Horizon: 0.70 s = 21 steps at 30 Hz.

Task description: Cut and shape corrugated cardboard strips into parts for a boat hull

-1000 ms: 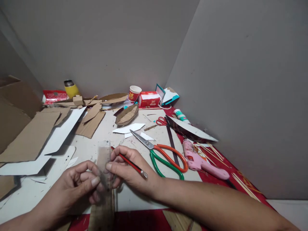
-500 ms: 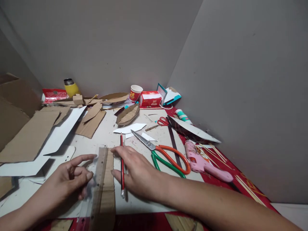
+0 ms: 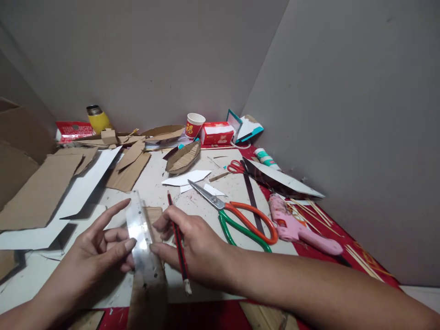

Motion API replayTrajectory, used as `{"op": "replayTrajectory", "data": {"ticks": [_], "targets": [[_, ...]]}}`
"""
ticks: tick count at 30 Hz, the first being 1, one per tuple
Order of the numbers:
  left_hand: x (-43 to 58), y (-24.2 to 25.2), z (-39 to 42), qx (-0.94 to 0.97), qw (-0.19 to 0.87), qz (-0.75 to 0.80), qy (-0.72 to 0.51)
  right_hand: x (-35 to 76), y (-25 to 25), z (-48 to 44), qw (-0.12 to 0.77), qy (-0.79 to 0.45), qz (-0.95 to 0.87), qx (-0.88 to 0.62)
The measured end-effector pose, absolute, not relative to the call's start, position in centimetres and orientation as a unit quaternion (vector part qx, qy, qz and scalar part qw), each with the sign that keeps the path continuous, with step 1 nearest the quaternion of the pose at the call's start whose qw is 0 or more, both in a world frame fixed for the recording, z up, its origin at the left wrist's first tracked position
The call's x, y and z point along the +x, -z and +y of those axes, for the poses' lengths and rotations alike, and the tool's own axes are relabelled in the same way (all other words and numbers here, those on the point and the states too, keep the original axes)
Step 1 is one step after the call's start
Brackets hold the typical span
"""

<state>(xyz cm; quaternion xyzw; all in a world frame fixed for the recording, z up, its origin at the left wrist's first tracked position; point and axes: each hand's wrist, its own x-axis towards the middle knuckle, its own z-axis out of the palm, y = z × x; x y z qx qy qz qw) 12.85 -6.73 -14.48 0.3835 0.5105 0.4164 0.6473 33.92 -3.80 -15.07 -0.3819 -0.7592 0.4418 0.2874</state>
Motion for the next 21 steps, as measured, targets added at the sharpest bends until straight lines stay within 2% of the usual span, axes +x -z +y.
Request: {"op": "replayTrajectory", "data": {"ticks": [4, 8, 11, 14, 18, 21], "targets": [[13.6, 14.1, -7.4, 0.388, 0.658, 0.483, -0.428, 33.5, 15.4, -4.4, 0.274, -0.609, -0.646, -0.370], [13.6, 13.9, -7.9, 0.445, 0.626, 0.487, -0.416, 33.7, 14.7, -4.0, 0.316, -0.654, -0.580, -0.369], [12.6, 14.2, -7.3, 0.541, 0.512, 0.509, -0.432, 34.1, 13.8, -3.4, 0.396, -0.623, -0.554, -0.385], [11.6, 14.5, -5.7, 0.663, 0.367, 0.545, -0.358, 34.5, 13.2, -2.9, 0.466, -0.587, -0.538, -0.386], [11.6, 14.9, -3.1, 0.780, 0.217, 0.544, -0.223, 34.6, 13.4, -2.8, 0.475, -0.577, -0.545, -0.379], [12.2, 14.7, -1.3, 0.801, 0.187, 0.541, -0.174, 34.7, 13.7, -2.9, 0.457, -0.559, -0.570, -0.393]]}}
